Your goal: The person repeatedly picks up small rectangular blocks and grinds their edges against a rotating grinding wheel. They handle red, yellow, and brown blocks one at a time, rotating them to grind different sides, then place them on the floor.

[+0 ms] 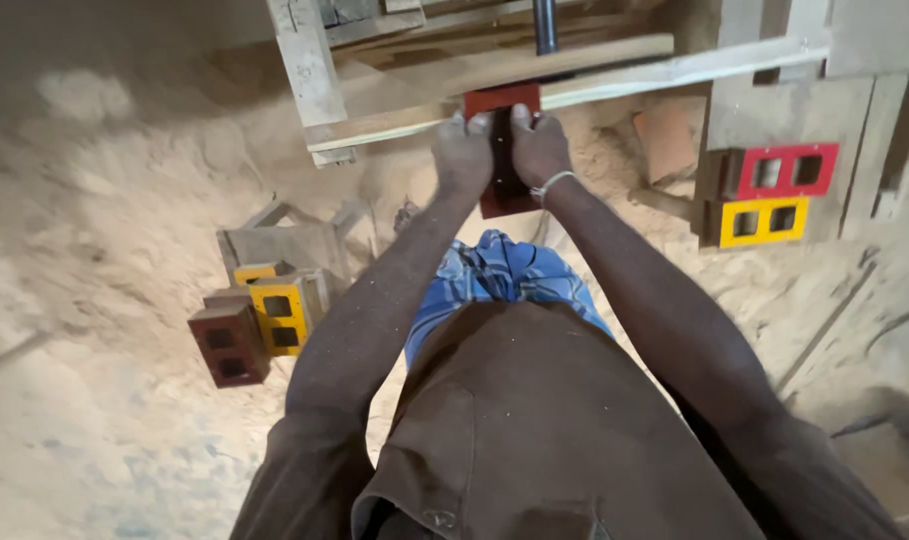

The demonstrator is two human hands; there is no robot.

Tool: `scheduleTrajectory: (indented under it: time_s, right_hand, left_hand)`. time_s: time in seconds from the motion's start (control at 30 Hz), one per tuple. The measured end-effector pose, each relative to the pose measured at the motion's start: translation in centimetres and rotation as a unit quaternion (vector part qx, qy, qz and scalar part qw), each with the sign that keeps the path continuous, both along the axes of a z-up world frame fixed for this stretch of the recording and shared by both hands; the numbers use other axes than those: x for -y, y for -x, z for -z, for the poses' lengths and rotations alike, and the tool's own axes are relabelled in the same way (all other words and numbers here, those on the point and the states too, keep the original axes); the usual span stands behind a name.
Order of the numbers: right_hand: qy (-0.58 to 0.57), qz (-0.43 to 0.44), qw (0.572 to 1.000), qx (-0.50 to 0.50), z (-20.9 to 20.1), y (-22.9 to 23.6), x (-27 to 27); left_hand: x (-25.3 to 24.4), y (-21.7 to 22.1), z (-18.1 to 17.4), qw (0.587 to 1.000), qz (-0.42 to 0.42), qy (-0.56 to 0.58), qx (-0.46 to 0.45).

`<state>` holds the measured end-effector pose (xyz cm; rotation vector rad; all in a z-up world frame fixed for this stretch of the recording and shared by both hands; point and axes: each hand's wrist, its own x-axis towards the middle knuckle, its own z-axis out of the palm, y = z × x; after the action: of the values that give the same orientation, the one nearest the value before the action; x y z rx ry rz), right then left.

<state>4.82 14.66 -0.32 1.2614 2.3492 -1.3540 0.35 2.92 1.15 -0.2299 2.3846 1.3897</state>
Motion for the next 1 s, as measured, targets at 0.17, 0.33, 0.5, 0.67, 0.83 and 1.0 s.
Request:
scheduleTrajectory:
  time_s: [0.17, 0.33, 0.5, 0.67, 0.83, 1.0]
  right_hand:
    - [-0.012, -0.004, 0.999, -0.04, -0.5, -1.5, -5.3]
    - [-0.04, -0.049, 0.998, -0.015, 1.3, -3.3, -11.0]
    - [0.033, -0.001, 0.998, -0.043, -1.1, -4.9, -13.0]
    - [0.119, -0.155, 0.924, -0.328, -9.6, -11.4, -11.5]
    - [-0.039, -0.189, 0.928, -0.319, -7.4, -16.0, -6.2]
    - [0.411, 0.187, 0.857, -0.247, -2.7, -9.0, -0.1]
  left_hand:
    - [-5.1, -1.0, 0.1, 0.999, 0.019, 0.031, 0.005]
    - [-10.4, -2.3, 1.5, 0.998, 0.003, 0.032, 0.056]
    - [-12.2, -4.0, -1.2, 0.999, 0.033, 0.002, 0.023]
    - [-4.1, -6.7, -5.7, 0.958, 0.17, -0.195, -0.121]
    - [2.8, -10.4, -3.1, 0.923, 0.23, -0.095, -0.294]
    - [7.8, -5.2, -1.4, 0.994, 0.069, -0.073, 0.035]
